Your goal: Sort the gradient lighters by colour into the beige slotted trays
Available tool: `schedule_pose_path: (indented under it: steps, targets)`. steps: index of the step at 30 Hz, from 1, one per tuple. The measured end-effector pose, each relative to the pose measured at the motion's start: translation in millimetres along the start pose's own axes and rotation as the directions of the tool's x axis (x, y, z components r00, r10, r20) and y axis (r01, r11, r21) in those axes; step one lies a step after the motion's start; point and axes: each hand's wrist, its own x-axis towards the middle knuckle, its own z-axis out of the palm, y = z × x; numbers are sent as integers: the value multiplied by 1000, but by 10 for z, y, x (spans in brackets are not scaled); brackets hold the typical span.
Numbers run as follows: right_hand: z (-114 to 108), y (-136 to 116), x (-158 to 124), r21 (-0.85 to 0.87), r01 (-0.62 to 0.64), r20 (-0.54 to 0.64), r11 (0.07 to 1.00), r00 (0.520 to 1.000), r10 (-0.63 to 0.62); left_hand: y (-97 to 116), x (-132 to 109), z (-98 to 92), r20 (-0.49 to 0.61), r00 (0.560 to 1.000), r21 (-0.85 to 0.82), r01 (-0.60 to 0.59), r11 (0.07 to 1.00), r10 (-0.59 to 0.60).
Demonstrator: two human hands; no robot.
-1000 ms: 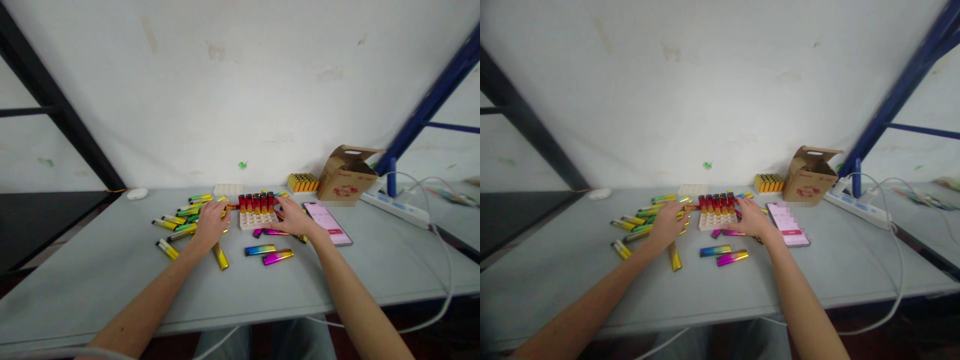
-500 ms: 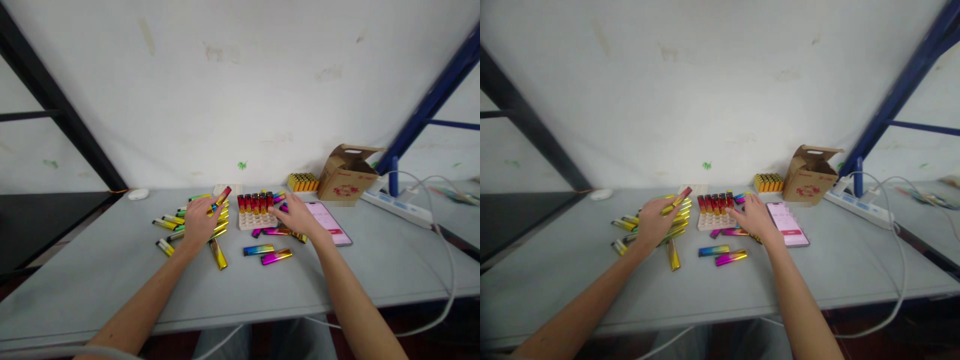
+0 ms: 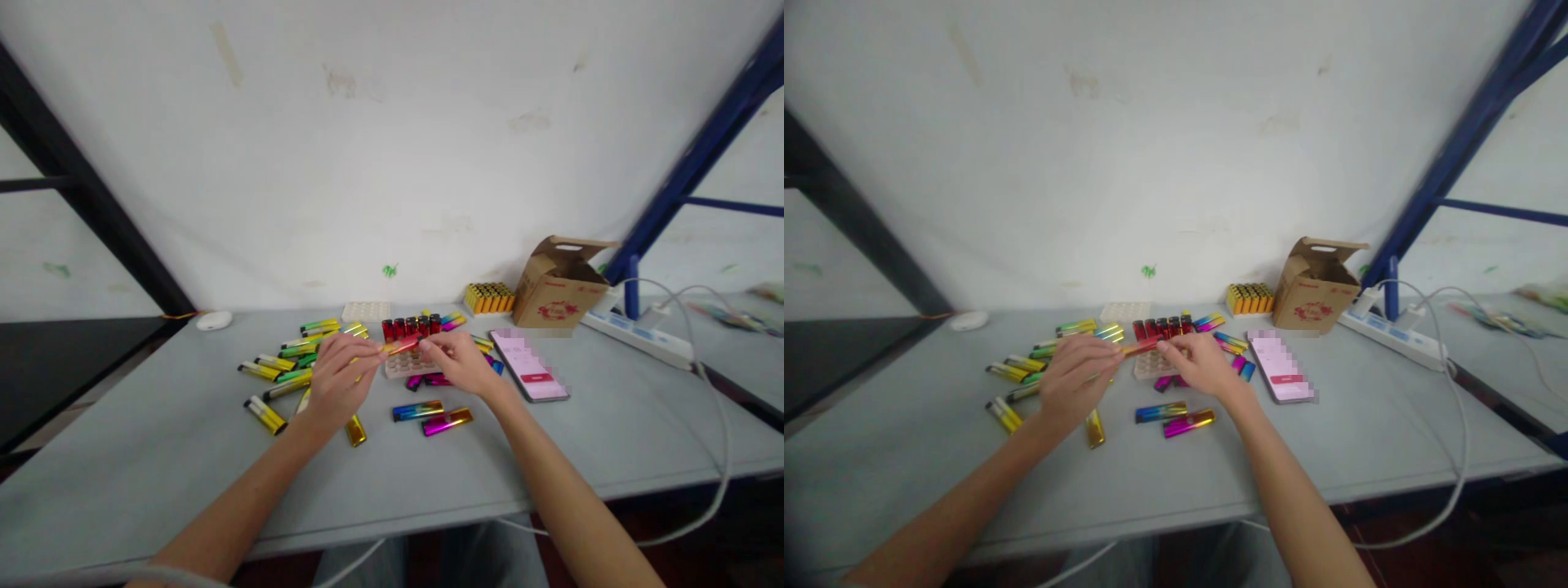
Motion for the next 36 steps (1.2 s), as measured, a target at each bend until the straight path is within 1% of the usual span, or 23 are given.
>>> schedule_pose_path:
  steps: [3,7,9,11,13,16,19,21,24,27,29,32,36]
  targets:
    - [67,-25,0,91,-29,28,995,999,26,64,20,-13,-7,1000,2,-16,1000,16]
    - [107,-48,28,241,-74,-7,968,997,78,111,-11,-30,19,1000,36,8,999,-9]
    - [136,-54,49,364,-91,-13,927,995,103,140,-41,-21,45,999,47,3,999,-5]
    - [189,-62,65,489,-109,-8,865,991,130,176,-65,-1,55,998,43,-32,999,30]
    - [264,-77,70,616,-135,2,776,985,170,215,-76,21,83,994,25,-77,997,75]
    - [371,-116,62,792,-170,23,586,968,251,263,-73,44,186,974,-14,-129,991,130]
    - [398,-165,52,893,-172,42,416,952,304,276,-75,46,255,956,-28,-139,990,142]
    - [357,-191,50,935,-166,65,314,949,309,260,-87,39,267,956,-24,-123,992,124]
    - [253,-207,49,964,-198,138,178,944,301,214,-103,19,254,962,-17,-96,995,97]
    - [169,-193,43,968,-239,208,80,937,280,181,-94,-3,226,971,-1,-84,996,82]
    - [144,-176,38,967,-249,228,58,942,247,177,-75,-16,221,972,7,-82,997,79]
    - [140,-149,33,960,-271,252,72,946,205,184,-50,-26,226,971,-7,-78,997,77]
    - [141,-129,32,946,-312,287,92,933,216,180,-52,-22,254,965,-31,-55,998,61]
